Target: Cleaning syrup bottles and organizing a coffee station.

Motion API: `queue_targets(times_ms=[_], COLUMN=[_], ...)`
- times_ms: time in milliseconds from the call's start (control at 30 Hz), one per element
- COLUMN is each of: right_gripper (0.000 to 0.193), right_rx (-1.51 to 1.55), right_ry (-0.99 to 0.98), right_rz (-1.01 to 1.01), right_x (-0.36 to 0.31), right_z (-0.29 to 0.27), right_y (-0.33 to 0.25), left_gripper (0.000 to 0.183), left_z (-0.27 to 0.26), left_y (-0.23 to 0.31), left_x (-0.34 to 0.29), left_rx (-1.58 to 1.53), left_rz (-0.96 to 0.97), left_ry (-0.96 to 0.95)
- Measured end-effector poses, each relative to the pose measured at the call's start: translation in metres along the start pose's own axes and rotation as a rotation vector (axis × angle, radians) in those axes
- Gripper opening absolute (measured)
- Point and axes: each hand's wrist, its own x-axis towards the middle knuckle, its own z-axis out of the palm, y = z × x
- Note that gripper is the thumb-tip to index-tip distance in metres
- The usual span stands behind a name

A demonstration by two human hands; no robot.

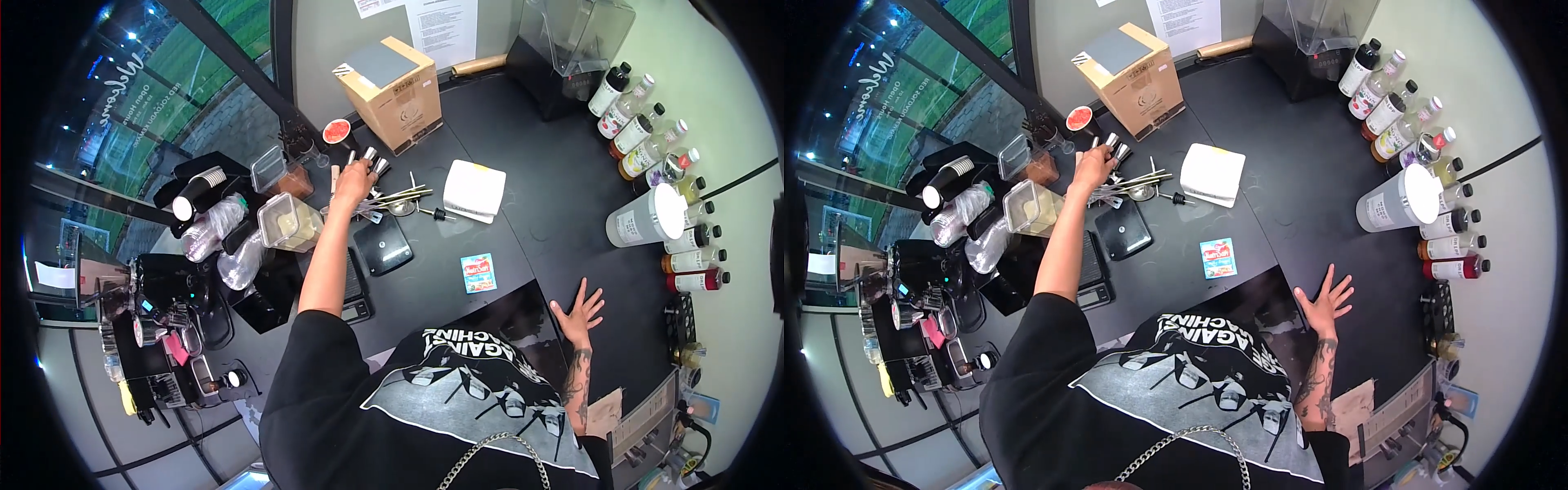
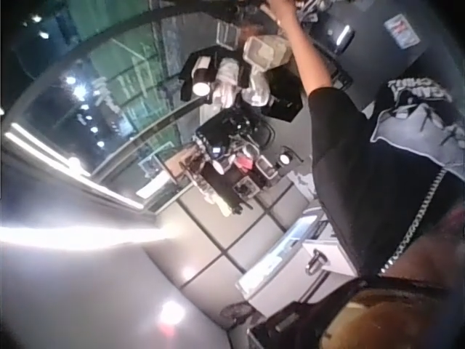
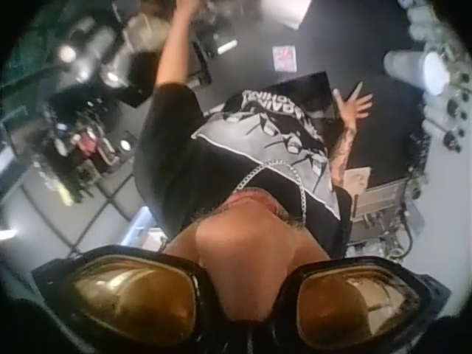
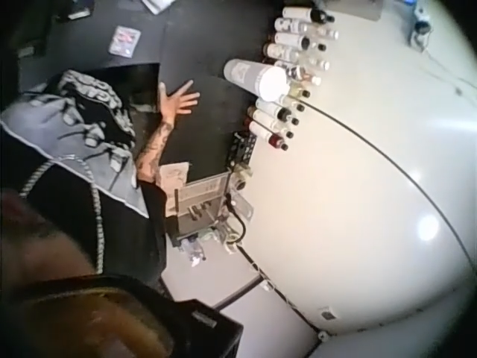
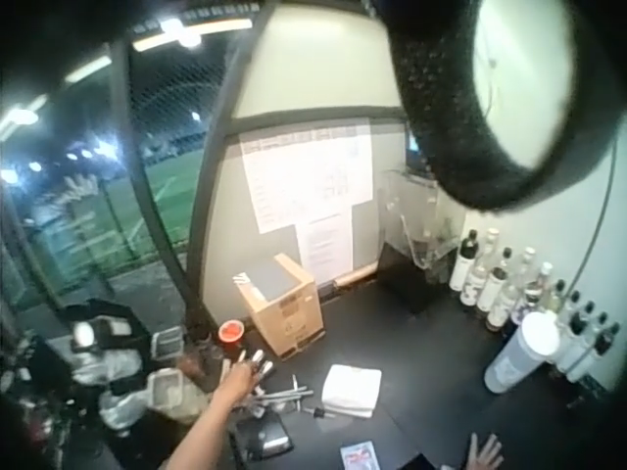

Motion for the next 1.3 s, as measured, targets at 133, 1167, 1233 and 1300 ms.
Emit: queue_targets(times_ms=[133, 1167, 1233, 1300], right_gripper=[0.117, 0.029, 0.035, 0.032], right_rx=[-0.015, 1.348, 1.320, 0.967], right_ry=[0.036, 0.271, 0.492, 0.792], right_rz=[0.005, 0.008, 0.024, -0.061], right_x=[-0.001, -0.061, -0.062, -0.065], right_z=[0.003, -0.068, -0.108, -0.157], right_y=[0.004, 0.068, 0.125, 0.181], left_gripper=[0.038, 0.052, 0.052, 0.051], left_z=[0.009, 0.033, 0.035, 0.038], left_y=[0.010, 0.321, 0.323, 0.329], left_x=[0.007, -0.185, -0.195, -0.204], left_rx=[0.088, -0.675, -0.604, -0.516], left_rz=[-0.001, 0.568, 0.571, 0.590], left_ry=[-0.022, -0.919, -0.962, -1.001])
